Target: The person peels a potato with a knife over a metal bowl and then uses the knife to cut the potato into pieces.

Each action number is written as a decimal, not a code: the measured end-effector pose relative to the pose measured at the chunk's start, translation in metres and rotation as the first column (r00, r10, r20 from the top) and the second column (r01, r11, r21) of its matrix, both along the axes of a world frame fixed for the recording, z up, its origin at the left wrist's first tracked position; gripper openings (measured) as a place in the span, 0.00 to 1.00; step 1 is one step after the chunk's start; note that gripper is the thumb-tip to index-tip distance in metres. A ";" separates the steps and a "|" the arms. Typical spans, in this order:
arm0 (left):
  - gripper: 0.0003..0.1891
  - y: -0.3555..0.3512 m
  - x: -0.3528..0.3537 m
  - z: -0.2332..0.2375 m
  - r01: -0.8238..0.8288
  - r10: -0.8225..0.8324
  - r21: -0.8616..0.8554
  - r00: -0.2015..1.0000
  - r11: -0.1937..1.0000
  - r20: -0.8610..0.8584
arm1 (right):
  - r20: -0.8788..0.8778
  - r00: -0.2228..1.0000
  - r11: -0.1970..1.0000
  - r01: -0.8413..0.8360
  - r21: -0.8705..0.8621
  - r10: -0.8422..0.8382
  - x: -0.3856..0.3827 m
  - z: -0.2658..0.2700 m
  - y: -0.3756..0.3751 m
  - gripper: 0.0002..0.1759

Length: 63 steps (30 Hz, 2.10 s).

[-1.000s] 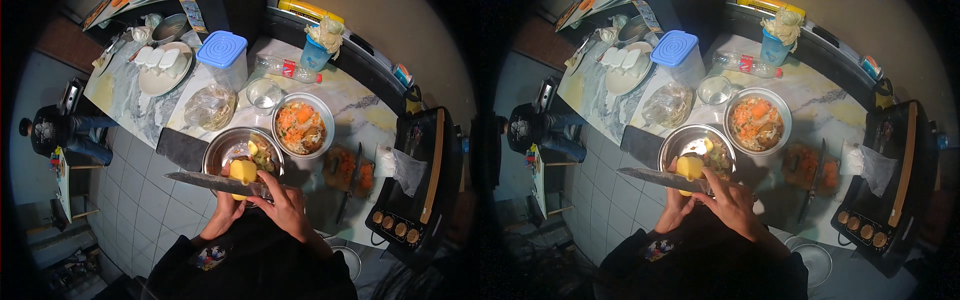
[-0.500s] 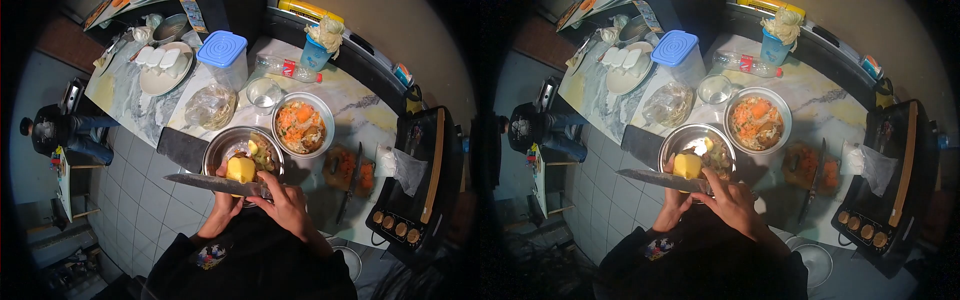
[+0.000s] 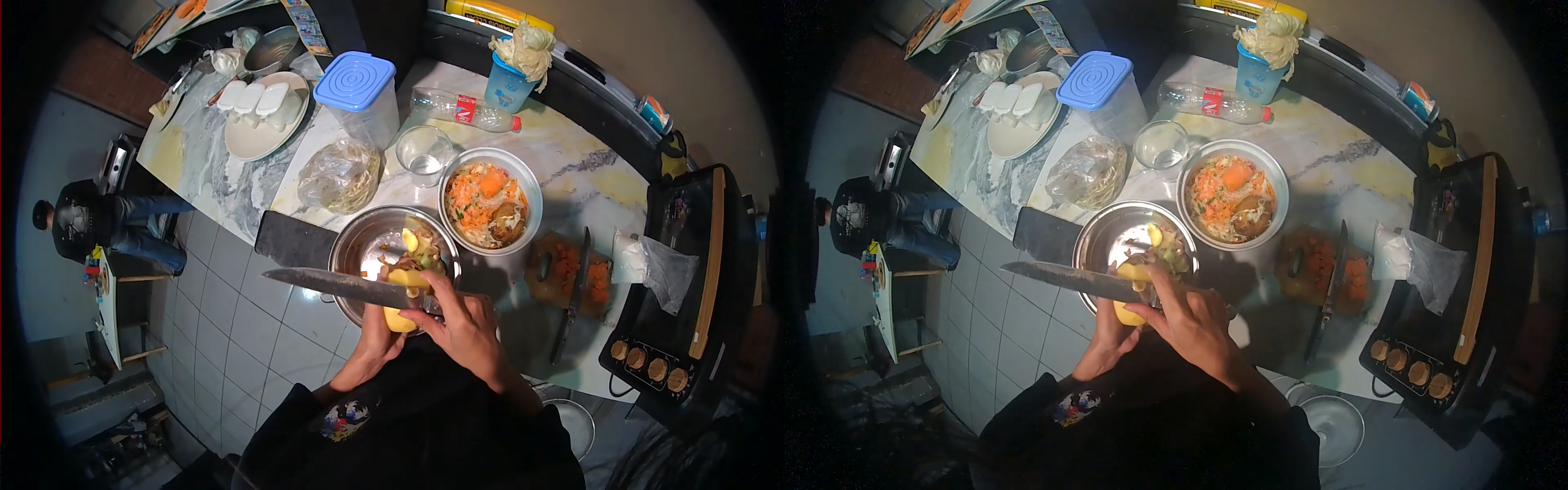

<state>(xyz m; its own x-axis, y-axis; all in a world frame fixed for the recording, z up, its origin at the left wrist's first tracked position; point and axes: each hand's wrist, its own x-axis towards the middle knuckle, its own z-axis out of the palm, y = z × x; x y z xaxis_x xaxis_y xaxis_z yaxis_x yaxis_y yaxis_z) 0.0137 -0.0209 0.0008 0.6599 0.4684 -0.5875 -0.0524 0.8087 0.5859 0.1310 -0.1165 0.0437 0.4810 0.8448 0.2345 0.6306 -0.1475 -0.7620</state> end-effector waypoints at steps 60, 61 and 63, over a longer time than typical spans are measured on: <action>0.26 0.008 0.015 0.007 -0.165 0.167 -0.038 0.984 0.986 0.063 | 0.051 0.994 0.994 -0.099 -0.043 0.101 -0.015 -0.002 -0.021 0.28; 0.26 0.009 0.014 0.002 -0.169 0.171 -0.037 0.983 0.985 0.063 | 0.009 0.998 0.997 -0.070 -0.042 0.070 -0.016 -0.003 -0.021 0.28; 0.26 0.010 0.009 -0.006 -0.142 0.139 0.031 0.986 0.989 0.087 | -0.025 0.999 0.999 -0.023 -0.023 0.022 -0.017 -0.009 -0.020 0.28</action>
